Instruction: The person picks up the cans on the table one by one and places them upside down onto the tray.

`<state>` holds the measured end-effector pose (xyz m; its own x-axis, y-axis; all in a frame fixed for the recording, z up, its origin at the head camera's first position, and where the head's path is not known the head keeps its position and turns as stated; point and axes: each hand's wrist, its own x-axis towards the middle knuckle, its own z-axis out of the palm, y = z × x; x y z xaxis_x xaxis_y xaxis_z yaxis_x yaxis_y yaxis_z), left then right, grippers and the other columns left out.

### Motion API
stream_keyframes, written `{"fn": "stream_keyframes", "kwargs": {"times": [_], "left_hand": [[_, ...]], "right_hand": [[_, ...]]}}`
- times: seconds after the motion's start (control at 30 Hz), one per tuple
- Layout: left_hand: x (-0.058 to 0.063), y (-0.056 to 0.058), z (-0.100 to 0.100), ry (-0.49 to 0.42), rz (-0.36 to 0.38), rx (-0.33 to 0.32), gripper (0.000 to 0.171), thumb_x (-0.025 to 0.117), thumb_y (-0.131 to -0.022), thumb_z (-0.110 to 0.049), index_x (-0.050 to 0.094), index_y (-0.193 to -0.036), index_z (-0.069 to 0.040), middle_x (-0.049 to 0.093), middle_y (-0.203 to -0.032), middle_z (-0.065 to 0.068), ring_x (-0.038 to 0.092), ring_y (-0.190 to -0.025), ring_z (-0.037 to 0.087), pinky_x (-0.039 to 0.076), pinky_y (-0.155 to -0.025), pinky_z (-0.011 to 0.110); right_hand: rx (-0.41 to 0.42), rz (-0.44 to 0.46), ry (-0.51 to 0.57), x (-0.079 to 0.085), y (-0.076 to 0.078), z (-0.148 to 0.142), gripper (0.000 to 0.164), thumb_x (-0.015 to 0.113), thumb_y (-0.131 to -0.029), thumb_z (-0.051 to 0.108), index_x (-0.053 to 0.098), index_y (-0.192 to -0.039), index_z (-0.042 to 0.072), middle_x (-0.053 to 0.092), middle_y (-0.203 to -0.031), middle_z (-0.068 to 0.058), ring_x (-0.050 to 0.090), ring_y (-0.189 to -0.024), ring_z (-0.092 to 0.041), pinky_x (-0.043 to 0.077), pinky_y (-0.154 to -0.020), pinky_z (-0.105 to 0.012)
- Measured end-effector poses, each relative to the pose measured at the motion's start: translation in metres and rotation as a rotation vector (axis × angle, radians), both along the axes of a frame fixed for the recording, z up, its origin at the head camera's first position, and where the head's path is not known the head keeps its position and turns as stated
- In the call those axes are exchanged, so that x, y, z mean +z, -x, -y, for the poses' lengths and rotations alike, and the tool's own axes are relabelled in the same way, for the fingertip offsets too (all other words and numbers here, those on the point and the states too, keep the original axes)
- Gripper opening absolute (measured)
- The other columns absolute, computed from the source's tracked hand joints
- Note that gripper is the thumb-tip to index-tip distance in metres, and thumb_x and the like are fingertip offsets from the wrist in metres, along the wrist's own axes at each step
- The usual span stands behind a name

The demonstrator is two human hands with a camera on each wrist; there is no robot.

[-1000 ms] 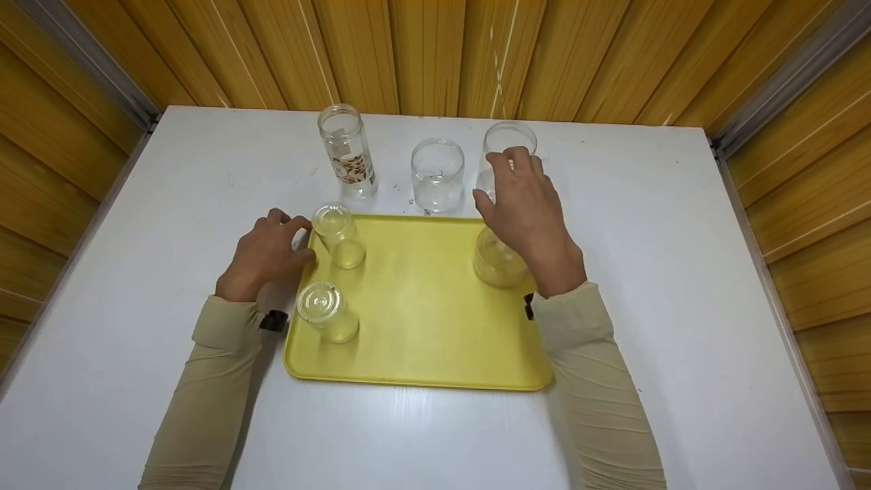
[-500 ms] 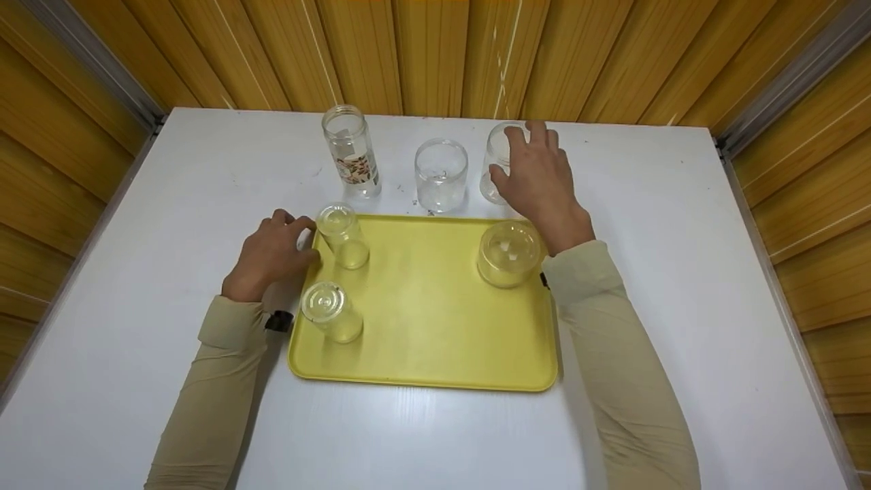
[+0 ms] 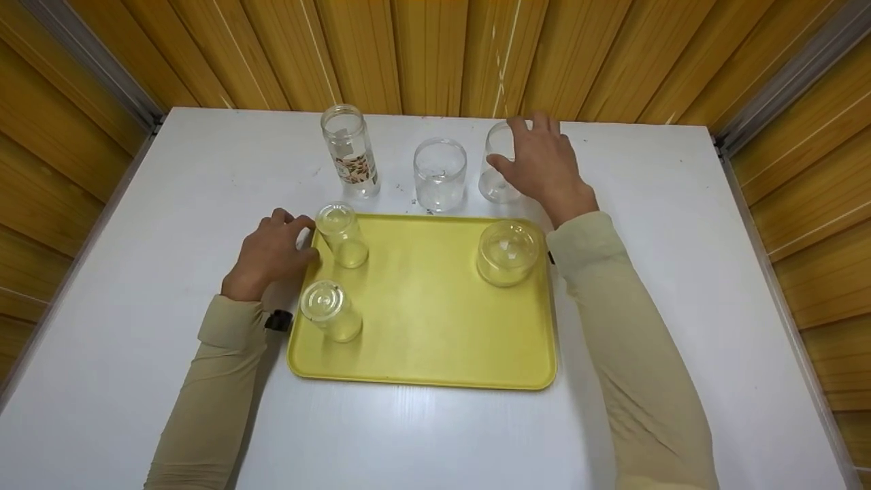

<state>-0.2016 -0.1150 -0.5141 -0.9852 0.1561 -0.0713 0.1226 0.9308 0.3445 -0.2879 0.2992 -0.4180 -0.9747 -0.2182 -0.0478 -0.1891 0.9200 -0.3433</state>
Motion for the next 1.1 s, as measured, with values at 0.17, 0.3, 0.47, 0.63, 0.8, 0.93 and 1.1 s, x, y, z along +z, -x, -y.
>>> {"fn": "stream_keyframes", "kwargs": {"times": [0.17,0.3,0.47,0.63,0.8,0.93,1.1], "left_hand": [[-0.001,0.001,0.003,-0.009,0.006,0.012,0.044,0.065,-0.094,-0.021,0.067,-0.134,-0.003,0.055,-0.120,0.025,0.054,-0.106,0.041,0.054,-0.081,0.056],[0.000,0.001,0.003,-0.011,0.009,0.011,0.044,0.065,-0.093,-0.021,0.067,-0.134,-0.002,0.056,-0.120,0.025,0.054,-0.105,0.042,0.054,-0.081,0.057],[-0.001,0.002,0.002,0.001,0.019,0.007,0.043,0.064,-0.094,-0.021,0.067,-0.133,-0.003,0.055,-0.120,0.025,0.054,-0.104,0.041,0.054,-0.080,0.056],[-0.001,0.002,0.001,0.003,0.016,0.002,0.043,0.064,-0.094,-0.021,0.068,-0.133,-0.002,0.056,-0.120,0.025,0.054,-0.104,0.041,0.054,-0.079,0.056],[0.000,0.001,0.001,-0.006,0.009,0.005,0.042,0.065,-0.095,-0.020,0.068,-0.133,-0.002,0.056,-0.119,0.025,0.054,-0.104,0.041,0.054,-0.080,0.056],[0.002,-0.001,0.001,-0.014,0.010,0.002,0.041,0.065,-0.095,-0.020,0.068,-0.132,-0.002,0.055,-0.118,0.025,0.054,-0.101,0.040,0.054,-0.079,0.056],[0.002,0.000,0.000,-0.014,0.008,-0.003,0.041,0.067,-0.095,-0.020,0.068,-0.132,-0.002,0.055,-0.119,0.025,0.053,-0.102,0.041,0.053,-0.080,0.056]], "right_hand": [[0.021,0.019,-0.033,0.000,0.010,0.004,0.079,0.060,-0.105,0.051,0.035,-0.163,0.003,0.024,-0.165,-0.031,0.022,-0.153,-0.051,0.029,-0.115,-0.072],[0.036,0.028,-0.071,-0.001,0.016,0.007,0.078,0.060,-0.105,0.051,0.034,-0.164,0.006,0.023,-0.165,-0.031,0.025,-0.150,-0.053,0.030,-0.114,-0.073],[0.049,0.040,-0.119,-0.004,0.020,0.011,0.079,0.057,-0.106,0.053,0.033,-0.165,0.007,0.023,-0.164,-0.033,0.028,-0.148,-0.055,0.032,-0.112,-0.074],[0.043,0.077,-0.126,-0.006,0.024,0.013,0.083,0.054,-0.106,0.056,0.028,-0.168,0.007,0.021,-0.165,-0.034,0.027,-0.148,-0.056,0.031,-0.111,-0.076],[0.031,0.088,-0.117,-0.007,0.027,0.015,0.080,0.054,-0.107,0.052,0.028,-0.167,0.005,0.023,-0.163,-0.034,0.024,-0.150,-0.054,0.032,-0.110,-0.077],[0.019,0.084,-0.112,-0.007,0.030,0.017,0.077,0.055,-0.108,0.048,0.030,-0.166,0.004,0.026,-0.162,-0.035,0.025,-0.149,-0.054,0.034,-0.108,-0.077],[-0.016,0.094,-0.082,-0.009,0.030,0.017,0.078,0.056,-0.107,0.047,0.030,-0.166,0.003,0.024,-0.162,-0.036,0.028,-0.147,-0.054,0.032,-0.111,-0.076]]}}
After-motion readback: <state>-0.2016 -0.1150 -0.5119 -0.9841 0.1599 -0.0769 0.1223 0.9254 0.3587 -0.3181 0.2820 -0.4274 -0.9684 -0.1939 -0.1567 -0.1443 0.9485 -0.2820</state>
